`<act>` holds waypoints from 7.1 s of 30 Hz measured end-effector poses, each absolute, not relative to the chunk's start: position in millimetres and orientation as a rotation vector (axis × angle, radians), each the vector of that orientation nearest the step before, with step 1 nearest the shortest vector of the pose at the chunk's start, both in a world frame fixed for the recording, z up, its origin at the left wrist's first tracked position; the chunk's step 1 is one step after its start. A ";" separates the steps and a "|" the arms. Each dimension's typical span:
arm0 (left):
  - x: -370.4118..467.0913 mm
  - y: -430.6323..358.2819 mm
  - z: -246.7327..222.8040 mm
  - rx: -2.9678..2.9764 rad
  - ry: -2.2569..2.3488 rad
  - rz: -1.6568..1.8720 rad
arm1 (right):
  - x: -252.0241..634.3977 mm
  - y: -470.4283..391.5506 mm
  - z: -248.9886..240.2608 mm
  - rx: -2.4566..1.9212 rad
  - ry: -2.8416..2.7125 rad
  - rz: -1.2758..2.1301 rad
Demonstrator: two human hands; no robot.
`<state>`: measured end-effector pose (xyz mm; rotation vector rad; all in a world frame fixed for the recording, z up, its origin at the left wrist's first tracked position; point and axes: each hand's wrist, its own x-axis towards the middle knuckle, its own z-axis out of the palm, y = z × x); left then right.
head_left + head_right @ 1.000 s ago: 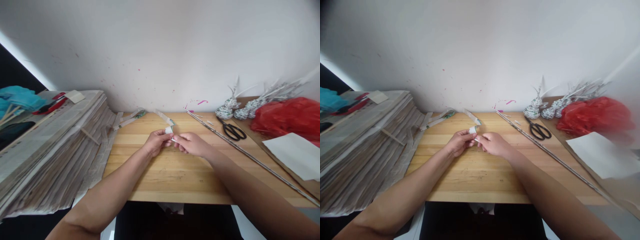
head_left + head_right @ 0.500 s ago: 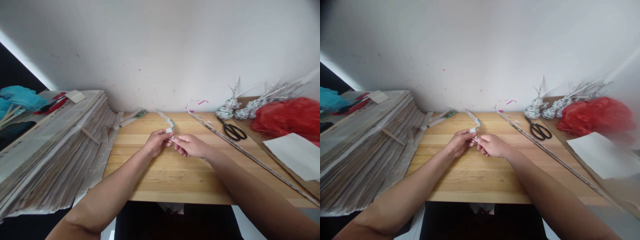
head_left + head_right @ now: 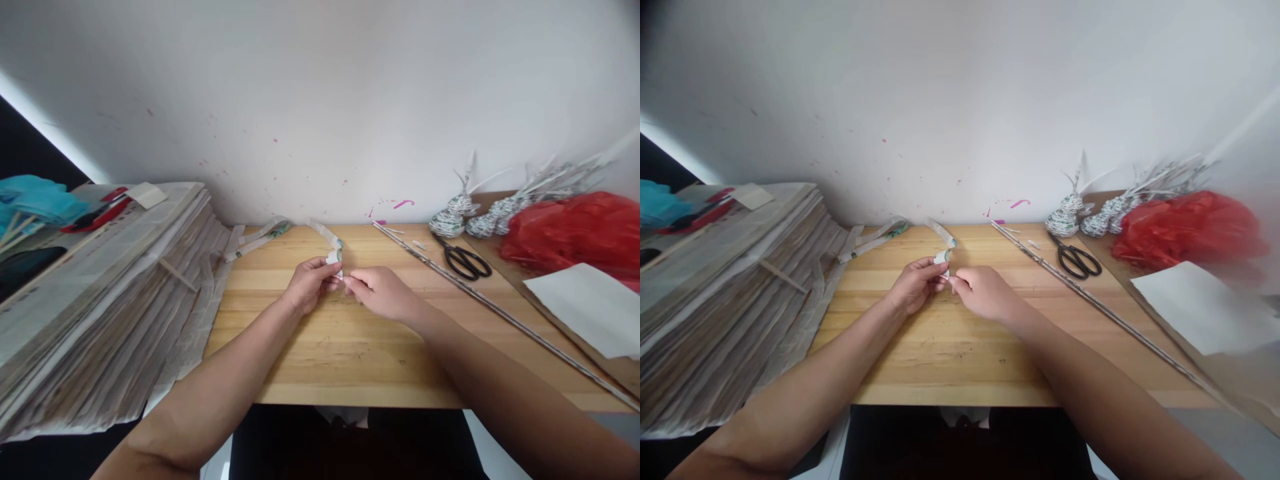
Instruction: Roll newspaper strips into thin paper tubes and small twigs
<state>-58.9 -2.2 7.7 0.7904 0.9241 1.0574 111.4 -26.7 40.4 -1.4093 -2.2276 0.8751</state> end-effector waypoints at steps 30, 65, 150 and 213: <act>-56.1 -4.4 7.1 0.853 0.907 1.073 | 108.7 -26.5 38.2 -1.453 -2.119 1.133; -57.7 -4.5 7.2 0.852 0.886 1.002 | 110.3 -23.6 36.9 -1.448 -2.104 1.203; -58.4 -3.7 9.1 0.857 0.902 1.027 | 113.6 -22.0 32.3 -1.407 -2.100 1.166; -59.9 -1.5 9.4 0.820 0.876 1.023 | 110.0 -25.3 35.7 -1.331 -2.179 0.770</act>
